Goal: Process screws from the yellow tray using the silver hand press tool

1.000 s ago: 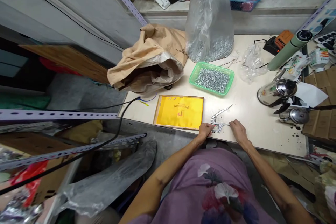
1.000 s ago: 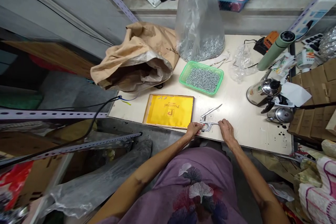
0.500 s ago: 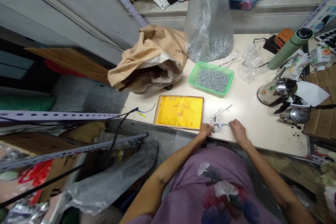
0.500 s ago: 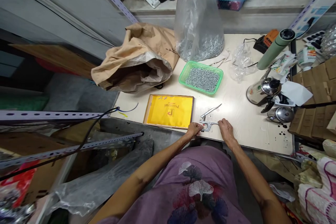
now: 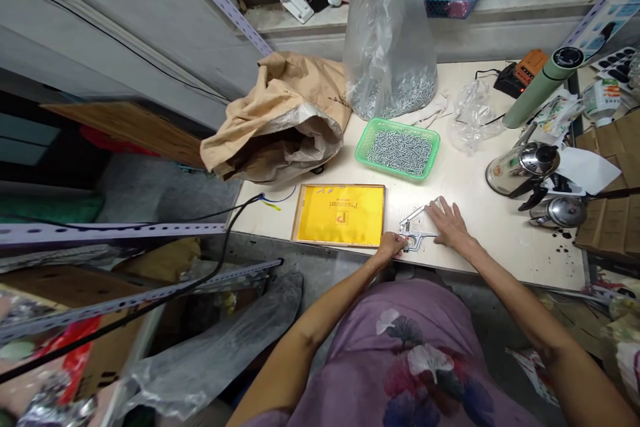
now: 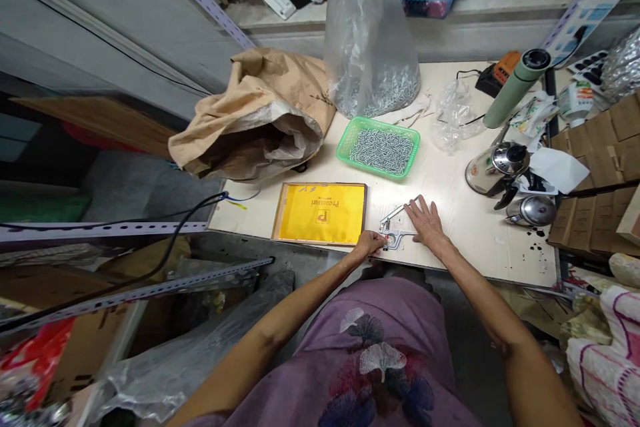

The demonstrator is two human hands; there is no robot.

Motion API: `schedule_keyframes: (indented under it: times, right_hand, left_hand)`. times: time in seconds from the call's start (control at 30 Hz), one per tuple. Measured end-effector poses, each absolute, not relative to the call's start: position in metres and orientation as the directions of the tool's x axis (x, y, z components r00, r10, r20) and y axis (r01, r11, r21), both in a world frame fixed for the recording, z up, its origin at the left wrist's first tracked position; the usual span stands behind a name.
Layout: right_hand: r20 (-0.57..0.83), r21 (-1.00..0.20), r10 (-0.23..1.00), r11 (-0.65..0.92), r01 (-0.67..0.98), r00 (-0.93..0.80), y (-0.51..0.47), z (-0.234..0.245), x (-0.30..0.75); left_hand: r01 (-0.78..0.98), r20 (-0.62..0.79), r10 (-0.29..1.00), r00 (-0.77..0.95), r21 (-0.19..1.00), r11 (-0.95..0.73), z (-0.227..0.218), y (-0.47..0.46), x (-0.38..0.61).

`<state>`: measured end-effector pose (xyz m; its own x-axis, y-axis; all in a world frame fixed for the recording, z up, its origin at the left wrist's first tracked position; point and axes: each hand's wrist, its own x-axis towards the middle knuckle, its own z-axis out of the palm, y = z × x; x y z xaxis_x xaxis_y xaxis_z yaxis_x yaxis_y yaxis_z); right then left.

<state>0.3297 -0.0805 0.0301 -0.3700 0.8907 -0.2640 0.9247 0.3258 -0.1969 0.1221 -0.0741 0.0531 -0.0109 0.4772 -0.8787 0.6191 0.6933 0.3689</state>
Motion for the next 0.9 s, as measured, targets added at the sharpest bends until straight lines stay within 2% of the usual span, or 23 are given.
schedule_keyframes:
  times: [0.27,0.47,0.57,0.63,0.73,0.8,0.9]
  right_hand:
    - [-0.277,-0.205,0.861,0.381,0.902,-0.426,-0.067,0.029,0.332]
    - [-0.295,-0.185,0.869,0.357,0.916,-0.398,-0.067,0.037,0.327]
    - [-0.297,-0.153,0.873,0.356,0.922,-0.387,-0.07,0.039,0.323]
    - [-0.301,-0.136,0.874,0.355,0.925,-0.38,-0.074,0.04,0.32]
    - [-0.299,-0.131,0.881,0.343,0.93,-0.367,-0.078,0.043,0.317]
    - [-0.292,-0.139,0.89,0.324,0.936,-0.351,-0.08,0.045,0.316]
    - [-0.291,-0.169,0.899,0.287,0.943,-0.326,-0.084,0.049,0.316]
  left_hand:
    - [0.61,-0.875,0.484,-0.014,0.376,0.697,0.056,-0.077,0.122]
    - [0.593,-0.878,0.478,-0.023,0.373,0.714,0.056,-0.076,0.122]
    - [0.641,-0.871,0.49,-0.034,0.357,0.679,0.054,-0.081,0.12]
    - [0.733,-0.793,0.608,-0.029,0.397,0.552,0.052,-0.088,0.12]
    - [0.857,-0.489,0.855,0.175,0.503,0.112,0.046,-0.098,0.126]
    - [0.84,-0.297,0.868,0.397,0.5,-0.213,0.039,-0.099,0.136]
    - [0.766,-0.193,0.776,0.601,0.416,-0.49,0.026,-0.089,0.157]
